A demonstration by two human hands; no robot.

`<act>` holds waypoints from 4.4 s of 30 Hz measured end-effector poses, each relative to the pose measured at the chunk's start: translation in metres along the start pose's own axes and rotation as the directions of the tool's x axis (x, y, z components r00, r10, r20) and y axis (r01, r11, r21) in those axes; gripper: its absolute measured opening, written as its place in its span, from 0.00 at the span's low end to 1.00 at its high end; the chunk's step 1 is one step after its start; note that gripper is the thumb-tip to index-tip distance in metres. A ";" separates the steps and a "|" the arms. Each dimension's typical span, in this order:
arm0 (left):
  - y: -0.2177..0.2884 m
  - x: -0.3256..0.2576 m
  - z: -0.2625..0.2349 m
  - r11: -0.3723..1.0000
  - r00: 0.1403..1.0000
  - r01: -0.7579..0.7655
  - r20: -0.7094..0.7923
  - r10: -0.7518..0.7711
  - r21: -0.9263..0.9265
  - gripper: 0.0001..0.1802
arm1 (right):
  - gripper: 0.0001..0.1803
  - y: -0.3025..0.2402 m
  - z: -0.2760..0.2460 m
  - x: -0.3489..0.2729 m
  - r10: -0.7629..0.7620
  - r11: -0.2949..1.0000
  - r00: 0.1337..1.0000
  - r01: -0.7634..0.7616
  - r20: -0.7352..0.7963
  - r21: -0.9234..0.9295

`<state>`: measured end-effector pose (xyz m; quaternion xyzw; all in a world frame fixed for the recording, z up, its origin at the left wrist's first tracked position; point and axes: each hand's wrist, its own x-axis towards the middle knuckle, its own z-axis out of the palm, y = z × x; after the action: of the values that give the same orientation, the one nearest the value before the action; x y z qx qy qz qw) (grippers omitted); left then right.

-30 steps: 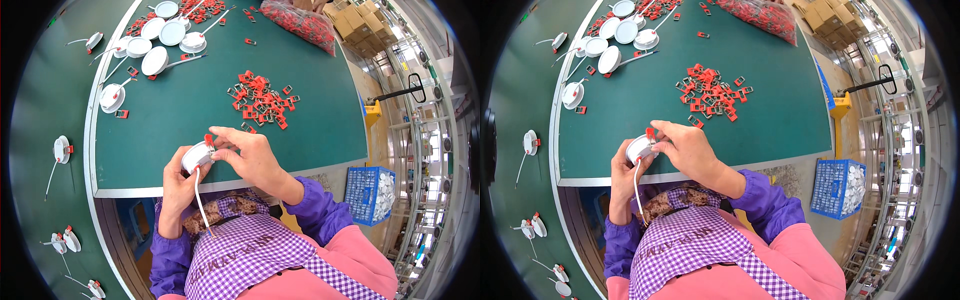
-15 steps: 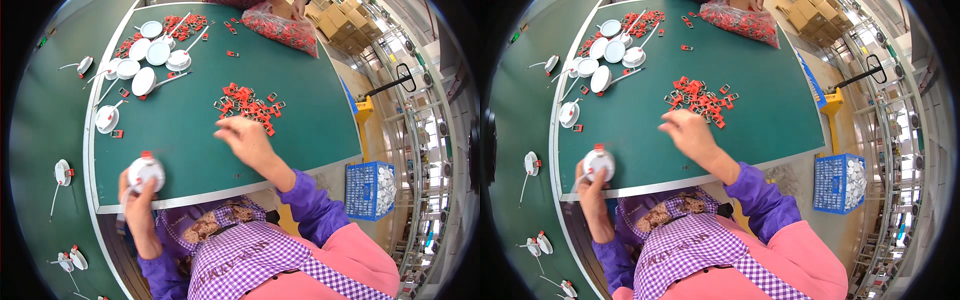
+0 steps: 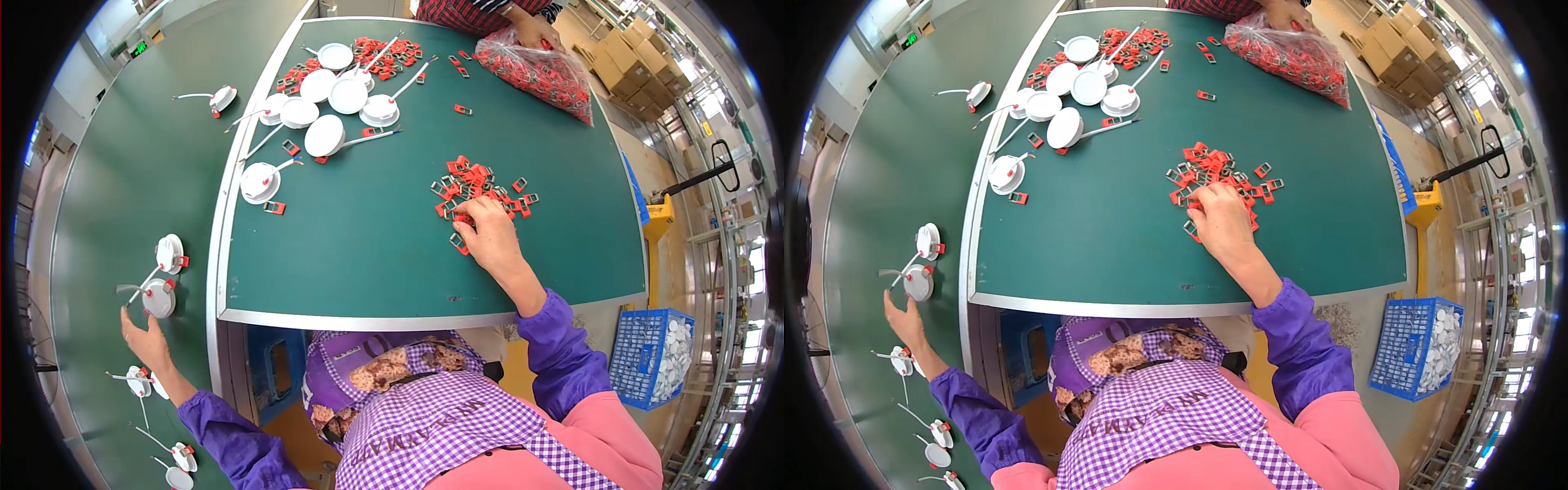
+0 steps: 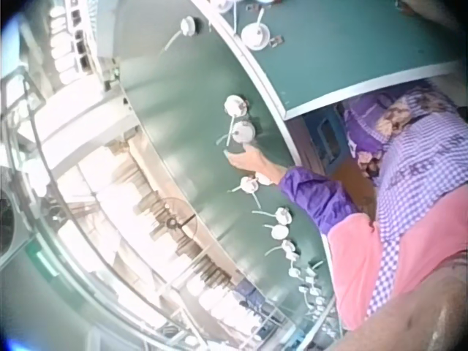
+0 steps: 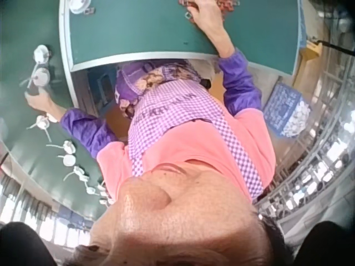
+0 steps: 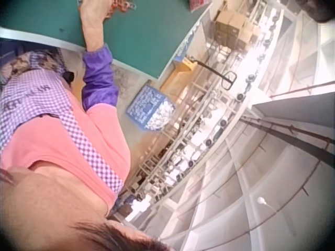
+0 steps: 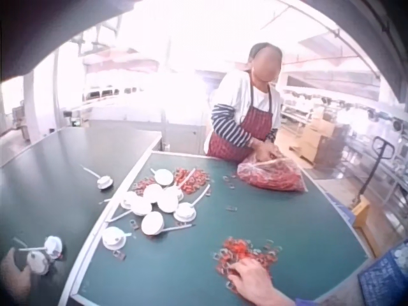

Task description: The person attaches clips to round light fixtures by hand at a workbench. After dumping more clips from a bag onto the table, the person carries a blue crate with a coworker and scoops light fixtures from the crate onto the table.

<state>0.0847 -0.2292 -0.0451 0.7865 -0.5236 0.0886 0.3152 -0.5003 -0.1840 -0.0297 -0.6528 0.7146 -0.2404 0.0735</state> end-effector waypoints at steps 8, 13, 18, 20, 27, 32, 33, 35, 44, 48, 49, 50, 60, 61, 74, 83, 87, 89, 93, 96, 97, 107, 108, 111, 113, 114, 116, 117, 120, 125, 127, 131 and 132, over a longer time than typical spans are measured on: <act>0.227 -0.026 0.041 0.739 0.916 -0.261 0.083 0.393 -0.621 0.29 | 0.10 0.007 0.011 -0.003 -0.064 0.995 0.994 0.057 -0.091 -0.076; 0.250 -0.028 0.141 0.720 0.830 -0.231 0.254 0.497 -0.654 0.36 | 0.11 0.003 0.014 -0.014 -0.270 0.937 0.946 0.215 -0.178 -0.276; 0.283 -0.074 0.143 0.709 0.817 -0.405 0.120 0.564 -0.578 0.23 | 0.09 0.007 0.026 -0.017 -0.297 0.936 0.937 0.248 -0.184 -0.250; 0.310 -0.099 0.137 0.678 0.806 -0.370 0.144 0.574 -0.635 0.22 | 0.11 0.010 0.028 -0.018 -0.273 0.943 0.942 0.222 -0.193 -0.248; 0.372 -0.147 0.124 0.518 0.790 -0.223 0.158 0.592 -0.826 0.22 | 0.11 0.006 0.021 -0.019 -0.270 0.962 0.914 0.267 -0.303 -0.051; 0.364 -0.151 0.135 0.441 0.817 -0.198 0.102 0.568 -0.875 0.21 | 0.14 0.023 -0.012 -0.028 -0.184 0.969 0.856 0.241 -0.483 0.057; 0.352 -0.145 0.136 0.446 0.830 -0.159 0.125 0.543 -0.881 0.20 | 0.14 0.038 -0.025 -0.029 -0.160 0.978 0.852 0.204 -0.499 0.035; 0.335 -0.137 0.133 0.457 0.846 -0.081 0.181 0.501 -0.886 0.20 | 0.15 0.085 -0.051 -0.021 -0.031 0.998 0.729 0.064 -0.683 0.023; 0.351 -0.150 0.105 0.535 0.745 -0.162 0.254 0.617 -0.829 0.24 | 0.26 0.346 -0.136 -0.040 0.557 0.757 0.359 -0.591 -0.749 0.279; 0.351 -0.145 0.091 0.632 0.719 -0.287 0.274 0.639 -0.720 0.29 | 0.25 0.309 -0.084 0.034 0.497 0.865 0.559 -0.380 -0.664 0.328; 0.357 -0.149 0.086 0.612 0.743 -0.252 0.256 0.619 -0.750 0.32 | 0.25 0.299 -0.077 0.048 0.500 0.864 0.570 -0.374 -0.652 0.336; 0.361 -0.149 0.076 0.598 0.757 -0.271 0.217 0.617 -0.754 0.30 | 0.26 0.288 -0.070 0.064 0.460 0.887 0.623 -0.350 -0.632 0.300; 0.421 -0.099 0.086 0.482 0.508 -0.223 0.321 0.799 -0.847 0.20 | 0.30 0.209 0.001 0.210 0.252 0.960 0.781 -0.130 -0.571 0.246; 0.427 -0.093 0.092 0.469 0.461 -0.330 0.294 0.838 -0.820 0.22 | 0.30 0.193 0.010 0.221 0.248 0.960 0.781 -0.121 -0.574 0.251; 0.504 -0.031 0.189 0.656 0.653 -0.658 0.154 0.742 -0.371 0.50 | 0.26 0.073 0.075 0.274 0.208 0.854 0.893 0.033 -0.399 0.519; 0.538 0.017 0.243 0.762 0.609 -0.541 0.460 0.646 -0.355 0.43 | 0.24 0.056 0.081 0.265 0.073 0.721 0.954 0.149 -0.289 0.676; 0.537 0.009 0.252 0.725 0.589 -0.607 0.428 0.685 -0.325 0.13 | 0.20 0.060 0.073 0.262 0.021 0.717 0.972 0.148 -0.233 0.681; 0.515 0.014 0.255 0.735 0.650 -0.586 0.343 0.678 -0.343 0.13 | 0.20 0.043 0.065 0.250 0.001 0.824 0.978 0.118 -0.209 0.554; 0.504 0.009 0.236 0.738 0.696 -0.466 0.313 0.646 -0.487 0.15 | 0.18 0.063 0.033 0.193 -0.147 0.874 0.967 0.225 -0.206 0.430; 0.490 0.011 0.226 0.753 0.725 -0.414 0.315 0.613 -0.512 0.16 | 0.16 0.081 0.003 0.145 -0.200 0.884 0.958 0.267 -0.206 0.383; 0.490 0.010 0.215 0.752 0.723 -0.414 0.317 0.614 -0.514 0.16 | 0.15 0.094 -0.007 0.130 -0.148 0.902 0.971 0.209 -0.186 0.378; 0.545 -0.049 0.166 0.333 0.504 -0.309 0.144 0.852 -0.891 0.51 | 0.48 0.113 -0.044 0.171 0.264 0.267 0.952 0.084 -0.157 0.960; 0.561 -0.063 0.174 0.312 0.560 -0.388 0.047 0.827 -0.867 0.45 | 0.47 0.125 -0.041 0.176 0.389 0.170 0.914 0.052 -0.116 0.984; 0.567 -0.057 0.207 0.375 0.494 0.130 0.388 0.778 -0.918 0.33 | 0.42 0.121 -0.041 0.184 0.489 0.102 0.869 0.033 -0.078 0.994; 0.560 -0.067 0.207 0.474 0.474 -0.086 0.383 0.793 -0.876 0.22 | 0.38 0.127 -0.044 0.178 0.467 0.305 0.856 0.081 -0.223 0.949; 0.555 -0.070 0.205 0.464 0.533 -0.035 0.376 0.758 -0.885 0.15 | 0.36 0.122 -0.042 0.176 0.433 0.358 0.838 0.179 -0.333 0.916; 0.543 -0.064 0.204 0.472 0.557 0.043 0.413 0.721 -0.881 0.10 | 0.34 0.111 -0.039 0.176 0.389 0.409 0.843 0.203 -0.371 0.890; 0.539 -0.061 0.196 0.467 0.564 0.121 0.448 0.693 -0.876 0.06 | 0.32 0.103 -0.041 0.174 0.352 0.463 0.839 0.229 -0.415 0.856; 0.517 -0.069 0.195 0.432 0.588 0.197 0.458 0.667 -0.880 0.05 | 0.27 0.085 -0.042 0.167 0.254 0.605 0.870 0.198 -0.423 0.771; 0.507 -0.071 0.188 0.407 0.629 0.360 0.541 0.559 -0.839 0.08 | 0.22 0.065 -0.040 0.163 0.187 0.574 0.860 0.296 -0.475 0.763; 0.500 -0.074 0.190 0.252 0.634 0.484 0.534 0.560 -0.838 0.09 | 0.21 0.050 -0.041 0.162 0.147 0.576 0.839 0.358 -0.523 0.735; 0.487 -0.080 0.185 0.188 0.482 0.713 0.666 0.569 -0.676 0.15 | 0.22 0.047 -0.038 0.163 0.126 0.689 0.840 0.309 -0.528 0.656; 0.489 -0.084 0.181 0.198 0.449 0.753 0.710 0.543 -0.627 0.17 | 0.21 0.046 -0.040 0.160 0.107 0.697 0.846 0.311 -0.523 0.646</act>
<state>-0.4166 -0.3950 -0.0299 0.3491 -0.4482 -0.7125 0.4118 -0.5808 -0.3276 0.0185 -0.5223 0.5184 -0.6684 0.1079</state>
